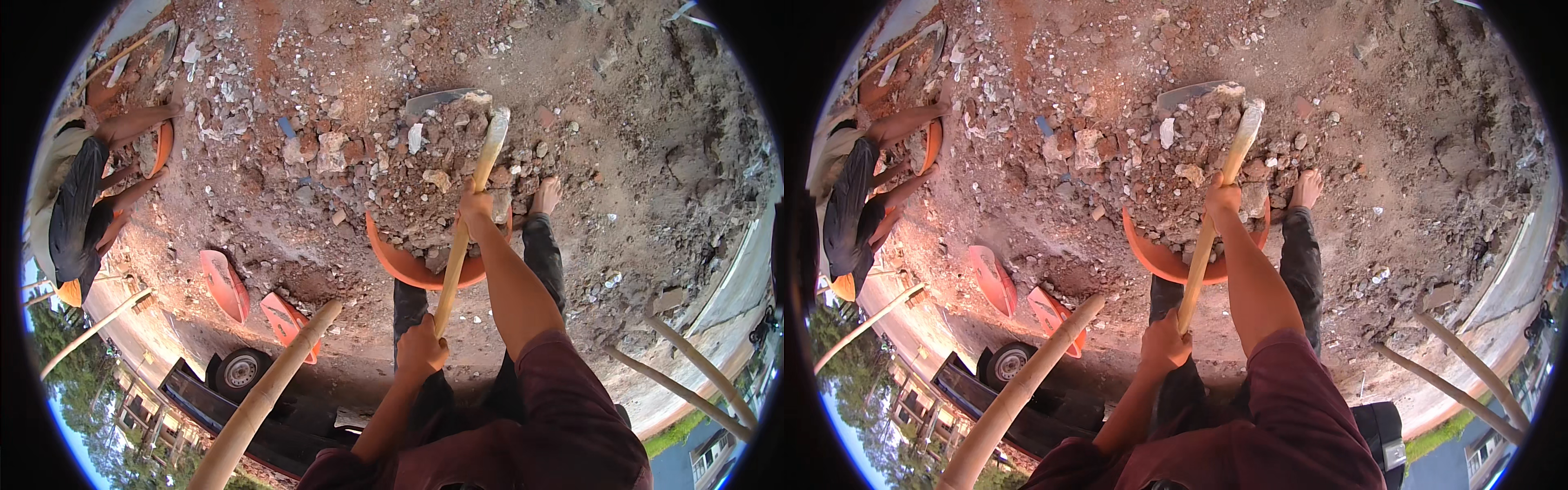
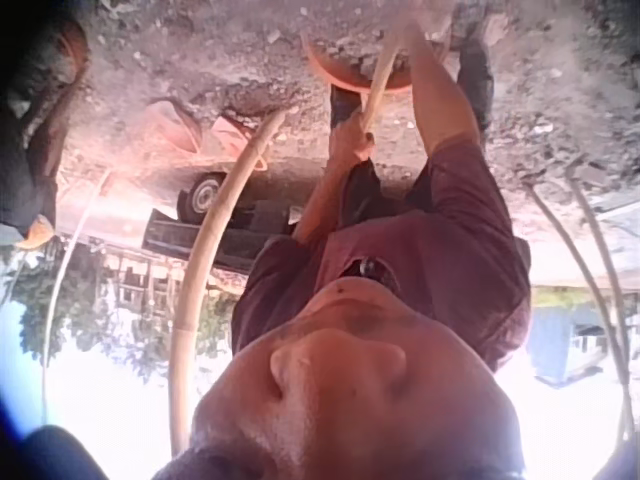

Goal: The person uses a hand tool to scrape dirt and rocks into an orange tray, then lifts the tray and dumps the debris into the back of a truck.

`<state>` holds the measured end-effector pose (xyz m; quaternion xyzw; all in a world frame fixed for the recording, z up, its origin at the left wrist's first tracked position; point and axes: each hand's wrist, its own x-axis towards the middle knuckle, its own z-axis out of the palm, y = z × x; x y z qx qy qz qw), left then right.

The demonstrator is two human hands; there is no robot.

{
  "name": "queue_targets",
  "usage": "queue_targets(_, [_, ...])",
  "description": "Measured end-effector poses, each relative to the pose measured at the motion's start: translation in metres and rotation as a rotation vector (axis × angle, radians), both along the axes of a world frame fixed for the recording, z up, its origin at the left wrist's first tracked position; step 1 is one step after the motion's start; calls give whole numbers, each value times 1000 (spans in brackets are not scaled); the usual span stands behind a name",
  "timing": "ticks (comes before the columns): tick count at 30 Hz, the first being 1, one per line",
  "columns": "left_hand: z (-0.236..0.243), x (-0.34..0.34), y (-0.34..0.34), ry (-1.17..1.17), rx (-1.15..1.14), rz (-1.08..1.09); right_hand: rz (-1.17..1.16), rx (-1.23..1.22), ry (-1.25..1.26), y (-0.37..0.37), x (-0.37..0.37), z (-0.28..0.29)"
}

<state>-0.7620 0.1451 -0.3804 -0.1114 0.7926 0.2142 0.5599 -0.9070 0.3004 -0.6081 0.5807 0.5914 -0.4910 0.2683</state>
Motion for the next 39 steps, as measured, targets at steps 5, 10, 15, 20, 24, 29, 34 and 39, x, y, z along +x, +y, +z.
queue_targets(5, [54,10,-20,-104,-80,-23,-130,-150,0,-22,34,54])
queue_targets(10, [106,98,-58,-279,-122,-38,-176,-208,11,-53,109,127])
queue_targets(15, [164,136,-88,-362,-42,6,-228,-251,-27,-65,164,187])
queue_targets(20, [158,106,-65,-256,143,-31,-250,-62,73,-12,135,202])
queue_targets(24, [91,27,27,54,408,211,-62,234,208,107,48,171])
queue_targets(29, [6,-36,79,336,446,633,616,560,-75,306,-59,121])
queue_targets(34, [-123,-24,-5,456,179,718,1532,1049,-358,395,-112,76])
queue_targets(39, [-266,-5,-125,433,-226,783,1300,700,398,278,-73,-18])
